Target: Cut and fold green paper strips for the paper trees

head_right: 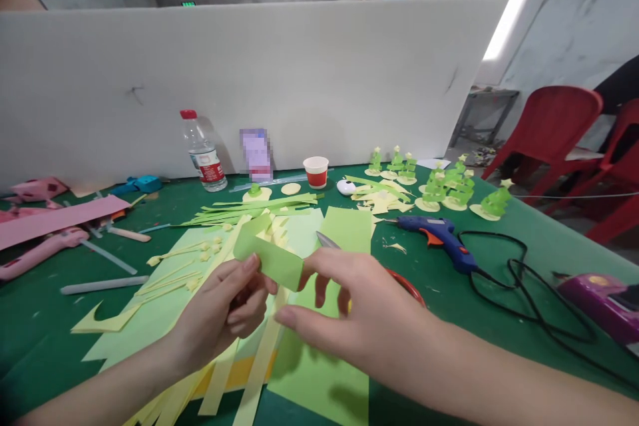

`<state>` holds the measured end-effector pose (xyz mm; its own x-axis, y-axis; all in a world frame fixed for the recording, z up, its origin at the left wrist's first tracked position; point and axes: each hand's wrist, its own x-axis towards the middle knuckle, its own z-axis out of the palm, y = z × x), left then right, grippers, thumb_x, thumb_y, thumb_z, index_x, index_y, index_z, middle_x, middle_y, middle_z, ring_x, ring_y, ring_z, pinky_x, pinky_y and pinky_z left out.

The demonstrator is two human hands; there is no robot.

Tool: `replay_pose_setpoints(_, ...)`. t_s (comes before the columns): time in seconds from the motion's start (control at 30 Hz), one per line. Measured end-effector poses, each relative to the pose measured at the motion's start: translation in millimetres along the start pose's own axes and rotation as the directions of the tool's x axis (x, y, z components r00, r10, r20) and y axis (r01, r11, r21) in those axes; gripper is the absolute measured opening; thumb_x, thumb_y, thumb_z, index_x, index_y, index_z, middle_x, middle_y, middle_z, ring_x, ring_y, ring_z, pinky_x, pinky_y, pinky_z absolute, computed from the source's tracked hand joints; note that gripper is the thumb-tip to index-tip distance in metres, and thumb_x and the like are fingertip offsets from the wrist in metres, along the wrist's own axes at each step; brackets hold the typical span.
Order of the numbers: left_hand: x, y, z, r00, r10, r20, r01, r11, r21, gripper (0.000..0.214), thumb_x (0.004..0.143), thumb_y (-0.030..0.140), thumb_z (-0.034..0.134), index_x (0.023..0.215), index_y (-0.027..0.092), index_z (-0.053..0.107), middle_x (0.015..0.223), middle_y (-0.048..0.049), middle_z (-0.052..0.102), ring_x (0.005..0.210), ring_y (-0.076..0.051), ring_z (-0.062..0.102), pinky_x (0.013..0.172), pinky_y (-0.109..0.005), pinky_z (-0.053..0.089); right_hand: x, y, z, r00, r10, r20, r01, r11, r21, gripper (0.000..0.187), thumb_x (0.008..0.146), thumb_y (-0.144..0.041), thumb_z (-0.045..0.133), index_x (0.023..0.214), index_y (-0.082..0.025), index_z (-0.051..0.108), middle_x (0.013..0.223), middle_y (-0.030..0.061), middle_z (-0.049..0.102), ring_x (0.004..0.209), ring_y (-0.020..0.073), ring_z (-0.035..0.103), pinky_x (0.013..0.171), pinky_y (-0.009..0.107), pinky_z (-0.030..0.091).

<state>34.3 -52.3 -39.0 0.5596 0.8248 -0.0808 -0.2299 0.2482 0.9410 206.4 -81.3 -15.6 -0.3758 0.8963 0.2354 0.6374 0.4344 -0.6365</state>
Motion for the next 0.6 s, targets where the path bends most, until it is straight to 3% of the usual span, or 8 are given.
replay_pose_setpoints(0.13,-4,8,-0.1,0.991,0.064,0.119,-0.075,0.993,0.092,0.035,0.08,0.046,0.048,0.07,0.015,0.061,0.046,0.0041,0.046,0.037,-0.007,0.039,0.042,-0.02,0.033,15,-10,-11,0.995,0.095,-0.014,-0.088,0.956,0.28,0.028,0.078,-0.035,0.046,0.062,-0.017,0.06,0.053,0.0007,0.051,0.046,0.0096,0.042,0.04,0.022,0.033)
replay_pose_setpoints(0.2,-9,16,-2.3,0.976,0.161,0.148,-0.18,0.975,0.128,0.021,0.079,0.031,0.048,0.081,0.017,0.063,0.057,0.0009,0.055,0.051,-0.011,0.051,0.052,-0.025,0.042,22,-13,-28,0.992,0.115,-0.056,-0.079,0.895,0.439,0.021,0.074,-0.033,0.055,0.06,-0.018,0.061,0.054,-0.0004,0.053,0.046,0.0084,0.044,0.041,0.021,0.035)
replay_pose_setpoints(0.3,-17,30,-6.7,0.937,0.343,0.067,-0.349,0.913,0.212,0.028,0.066,0.003,0.044,0.074,0.019,0.065,0.056,0.0022,0.057,0.053,-0.011,0.052,0.057,-0.024,0.043,30,-22,-63,0.98,0.112,-0.162,0.027,0.736,0.676,0.025,0.073,-0.024,0.055,0.048,-0.017,0.055,0.047,-0.0041,0.051,0.044,0.0046,0.045,0.042,0.018,0.035)
replay_pose_setpoints(0.4,-18,38,-9.4,0.9,0.436,0.002,-0.42,0.866,0.272,0.031,0.07,0.001,0.041,0.065,0.02,0.066,0.055,0.0019,0.057,0.053,-0.01,0.052,0.054,-0.023,0.043,40,-31,-92,0.927,0.245,-0.282,0.132,0.492,0.861,0.042,0.083,-0.017,0.033,0.041,-0.013,0.034,0.036,-0.0089,0.034,0.035,-0.0028,0.032,0.036,0.013,0.019)
replay_pose_setpoints(0.47,-13,35,-9.6,0.903,0.428,-0.03,-0.406,0.874,0.267,0.021,0.08,0.015,0.046,0.077,0.021,0.066,0.075,-0.0005,0.063,0.072,-0.014,0.058,0.061,-0.024,0.047,50,-29,-97,0.963,0.223,-0.15,0.066,0.342,0.937,0.043,0.086,-0.021,0.029,0.044,-0.011,0.024,0.036,-0.0105,0.024,0.034,-0.0059,0.027,0.036,0.01,0.01)
replay_pose_setpoints(0.5,-10,32,-9.5,0.916,0.401,-0.033,-0.38,0.888,0.258,0.016,0.082,0.024,0.049,0.087,0.021,0.064,0.089,-0.0018,0.063,0.086,-0.017,0.058,0.07,-0.027,0.048,57,-26,-94,0.976,0.218,-0.013,-0.05,0.284,0.958,0.044,0.087,-0.023,0.031,0.045,-0.011,0.022,0.037,-0.0111,0.022,0.034,-0.0064,0.026,0.036,0.008,0.008)
replay_pose_setpoints(0.6,1,19,-9.0,0.966,0.255,0.029,-0.255,0.941,0.22,0.038,0.077,0.041,0.059,0.109,0.021,0.054,0.118,-0.0061,0.056,0.111,-0.022,0.049,0.092,-0.034,0.04,76,-10,-69,0.929,0.226,0.293,-0.348,0.266,0.899,0.044,0.087,-0.023,0.038,0.046,-0.015,0.024,0.038,-0.0114,0.024,0.032,-0.0032,0.027,0.03,0.007,0.01)
